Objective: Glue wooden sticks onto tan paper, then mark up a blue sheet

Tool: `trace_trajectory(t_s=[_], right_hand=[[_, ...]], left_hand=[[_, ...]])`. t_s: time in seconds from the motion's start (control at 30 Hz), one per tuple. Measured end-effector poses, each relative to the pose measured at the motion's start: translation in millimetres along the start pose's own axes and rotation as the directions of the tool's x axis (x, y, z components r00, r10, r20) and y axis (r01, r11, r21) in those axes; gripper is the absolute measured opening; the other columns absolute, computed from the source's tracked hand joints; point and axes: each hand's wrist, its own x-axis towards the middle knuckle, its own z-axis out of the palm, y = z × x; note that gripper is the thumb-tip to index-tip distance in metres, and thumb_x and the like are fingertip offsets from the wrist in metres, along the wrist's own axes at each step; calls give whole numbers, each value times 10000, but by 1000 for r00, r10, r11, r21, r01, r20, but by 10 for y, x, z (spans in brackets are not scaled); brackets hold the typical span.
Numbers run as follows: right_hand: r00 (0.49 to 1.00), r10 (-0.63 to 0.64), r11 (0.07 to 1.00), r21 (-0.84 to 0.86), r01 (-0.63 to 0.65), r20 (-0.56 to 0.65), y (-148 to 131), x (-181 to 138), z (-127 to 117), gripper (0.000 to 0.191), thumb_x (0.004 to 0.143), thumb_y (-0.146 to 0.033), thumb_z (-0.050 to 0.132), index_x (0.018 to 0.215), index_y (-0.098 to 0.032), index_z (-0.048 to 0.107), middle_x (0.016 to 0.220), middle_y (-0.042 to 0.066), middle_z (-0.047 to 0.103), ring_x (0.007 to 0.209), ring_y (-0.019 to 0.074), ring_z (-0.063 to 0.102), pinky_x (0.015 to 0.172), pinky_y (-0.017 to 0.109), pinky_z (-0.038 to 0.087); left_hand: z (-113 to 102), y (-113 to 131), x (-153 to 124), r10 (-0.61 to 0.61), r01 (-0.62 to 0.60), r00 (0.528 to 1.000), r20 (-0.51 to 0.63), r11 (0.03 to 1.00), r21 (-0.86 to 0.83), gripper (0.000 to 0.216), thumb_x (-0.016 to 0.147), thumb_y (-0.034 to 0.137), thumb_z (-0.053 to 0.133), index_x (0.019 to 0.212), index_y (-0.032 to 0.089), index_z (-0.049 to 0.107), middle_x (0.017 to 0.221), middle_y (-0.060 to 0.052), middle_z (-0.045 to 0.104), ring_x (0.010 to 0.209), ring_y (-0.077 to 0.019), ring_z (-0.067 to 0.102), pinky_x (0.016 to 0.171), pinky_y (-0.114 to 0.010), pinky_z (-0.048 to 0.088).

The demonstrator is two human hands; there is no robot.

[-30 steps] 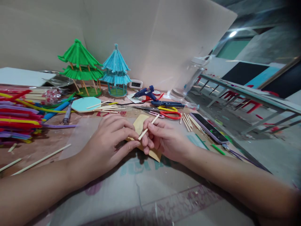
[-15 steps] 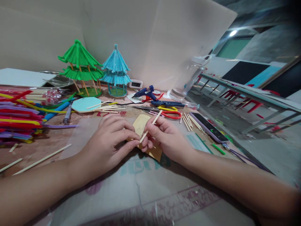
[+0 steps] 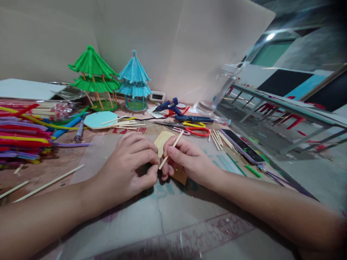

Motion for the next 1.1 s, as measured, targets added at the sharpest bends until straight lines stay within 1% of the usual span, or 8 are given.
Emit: trace_trajectory(t_s=[0.27, 0.4, 0.5, 0.6, 0.67, 0.73, 0.8, 1.1], right_hand=[[998, 60, 998, -21, -60, 3, -24, -9, 0, 374, 913, -520, 681, 878, -210, 475, 597, -33, 678, 480, 110, 624, 485, 205, 496], [993, 117, 993, -19, -117, -21, -42, -59, -2, 353, 917, -490, 682, 869, -204, 481, 607, -20, 689, 466, 103, 611, 468, 196, 489], [997, 60, 996, 63, -57, -47, -42, -49, -39, 349, 892, -478, 716, 875, -200, 506, 627, -18, 696, 482, 101, 603, 501, 220, 538], [998, 4, 993, 119, 4, -61, -36, -7, -86, 326, 884, -454, 728, 866, -195, 530, 628, -22, 689, 499, 106, 615, 510, 227, 553], [998, -24, 992, 122, 31, -59, -38, 11, -103, 304, 899, -444, 708, 861, -192, 542, 631, -17, 689, 500, 110, 623, 499, 221, 542], [997, -50, 990, 128, 56, -51, -49, 10, -104, 284, 916, -434, 687, 863, -191, 550, 640, -9, 696, 512, 114, 630, 507, 223, 544], [997, -66, 986, 154, 70, -32, -63, -5, -90, 270, 919, -422, 688, 869, -191, 558, 660, -7, 704, 537, 114, 635, 544, 240, 570], [994, -107, 985, 143, 101, 33, -12, -29, -54, 281, 934, -434, 702, 909, -177, 592, 682, -15, 697, 580, 91, 640, 593, 209, 563]], left_hand=[[-20, -89, 44, 44, -43, 999, -10, 997, 67, 107, 861, 148, 583, 799, 217, 637, 892, 7, 704, 949, -198, 596, 969, -403, 420], [-121, -217, 78, -108, 115, 990, -90, 991, 65, 110, 888, 186, 559, 793, 211, 608, 896, -10, 660, 916, -199, 601, 893, -384, 445], [-212, -74, 59, -204, 196, 971, -123, 978, -71, 131, 929, 195, 502, 816, 227, 560, 908, -17, 613, 914, -196, 588, 846, -364, 466], [-248, 242, -3, 23, -21, 1000, 7, 966, -256, 142, 931, 179, 527, 809, 252, 542, 892, -9, 609, 900, -182, 584, 820, -336, 496], [-227, 376, -41, 145, -101, 976, 162, 962, -253, 213, 897, 94, 575, 1008, 276, 577, 991, -15, 656, 977, -178, 606, 872, -327, 511], [-178, 369, -54, 40, -40, 999, -6, 976, -212, 262, 916, 77, 537, 1089, 274, 544, 991, -14, 659, 962, -175, 614, 845, -323, 510], [-122, 256, -40, -71, 63, 996, -47, 986, -156, 101, 961, 153, 550, 971, 251, 576, 916, -4, 654, 875, -171, 613, 791, -314, 495], [-22, 78, -30, -143, 162, 985, 99, 959, -233, 184, 1008, 239, 545, 896, 236, 691, 902, 22, 651, 882, -151, 596, 845, -294, 413]])
